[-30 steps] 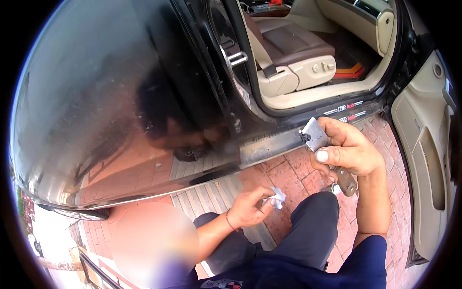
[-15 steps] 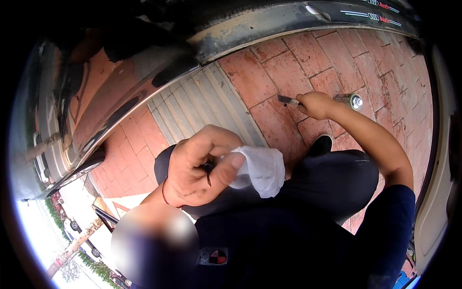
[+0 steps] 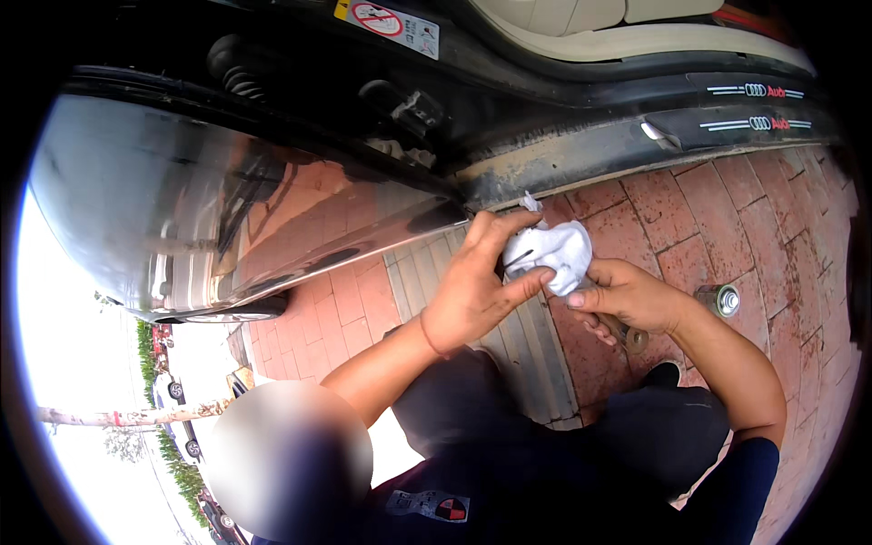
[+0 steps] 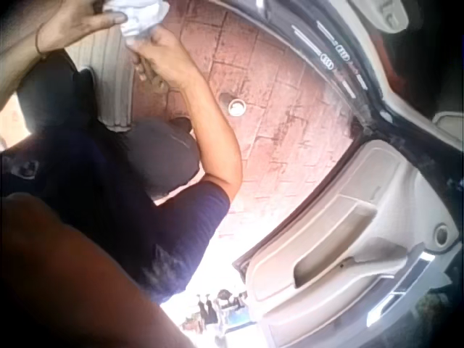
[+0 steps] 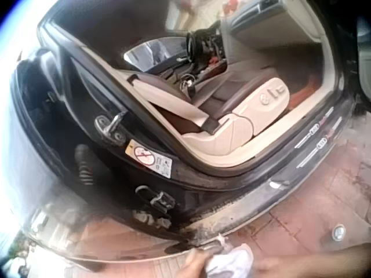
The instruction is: The person cleans and scrapes the edge of a car door using a spray can, a cloth, and a metal scraper tool.
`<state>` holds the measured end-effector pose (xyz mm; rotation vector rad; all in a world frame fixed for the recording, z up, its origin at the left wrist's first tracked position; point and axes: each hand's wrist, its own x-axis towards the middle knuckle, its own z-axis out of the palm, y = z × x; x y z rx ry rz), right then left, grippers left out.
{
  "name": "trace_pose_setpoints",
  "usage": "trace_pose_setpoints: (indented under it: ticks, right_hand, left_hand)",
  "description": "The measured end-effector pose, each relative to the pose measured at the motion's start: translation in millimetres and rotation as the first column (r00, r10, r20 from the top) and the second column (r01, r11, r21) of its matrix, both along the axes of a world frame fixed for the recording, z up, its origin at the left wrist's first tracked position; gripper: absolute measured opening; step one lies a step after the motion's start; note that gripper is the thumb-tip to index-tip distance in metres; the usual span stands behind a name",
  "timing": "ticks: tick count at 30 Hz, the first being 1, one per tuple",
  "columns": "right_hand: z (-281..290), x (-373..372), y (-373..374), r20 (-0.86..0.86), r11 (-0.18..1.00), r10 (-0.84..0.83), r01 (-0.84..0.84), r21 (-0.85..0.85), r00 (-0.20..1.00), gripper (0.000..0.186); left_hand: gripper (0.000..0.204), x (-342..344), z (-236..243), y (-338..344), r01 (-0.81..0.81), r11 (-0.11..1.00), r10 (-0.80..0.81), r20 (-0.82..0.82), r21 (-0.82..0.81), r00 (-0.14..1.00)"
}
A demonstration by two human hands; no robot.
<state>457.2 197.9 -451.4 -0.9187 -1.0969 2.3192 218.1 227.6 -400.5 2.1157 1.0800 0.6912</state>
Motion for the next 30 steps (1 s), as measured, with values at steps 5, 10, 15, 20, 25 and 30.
trace_pose_setpoints:
  ticks: [5, 10, 15, 20, 25, 30]
  right_hand:
    - [11.7, 5.0, 6.5, 0.246, 0.929, 0.015, -0.104, 0.354, 0.969, 0.036]
    - [7.0, 35.1, 7.6, 0.429, 0.879, -0.146, -0.082, 0.469, 0.891, 0.036]
    - [76.9, 3.9, 27.4, 0.167, 0.848, -0.339, 0.224, 0.480, 0.926, 0.037]
    - [64.8, -66.5, 52.8, 0.071, 0.536, -0.408, 0.176, 0.826, 0.910, 0.034]
    - [5.0, -74.6, 63.9, 0.109, 0.616, -0.441, 0.213, 0.758, 0.891, 0.032]
    - [-45.4, -77.9, 58.7, 0.129, 0.607, -0.518, 0.257, 0.752, 0.846, 0.032]
  left_hand:
    - [0.035, -4.1, 3.0, -4.7, 0.095, 0.841, 0.140, 0.386, -0.532, 0.912]
    - [0.028, -26.8, -10.5, 4.0, -0.073, 0.887, 0.257, 0.356, -0.457, 0.898]
    - [0.021, -3.3, -7.0, -6.4, 0.063, 0.983, -0.078, -0.081, -0.174, 0.994]
    - [0.021, -9.2, -51.4, 8.0, 0.167, 0.983, -0.181, -0.234, -0.078, 0.955]
    - [0.020, -34.4, -57.8, 8.8, 0.262, 0.913, -0.298, -0.073, -0.312, 0.952]
    - [0.026, -52.4, -0.7, -10.6, 0.288, 0.867, -0.394, -0.207, -0.407, 0.895]
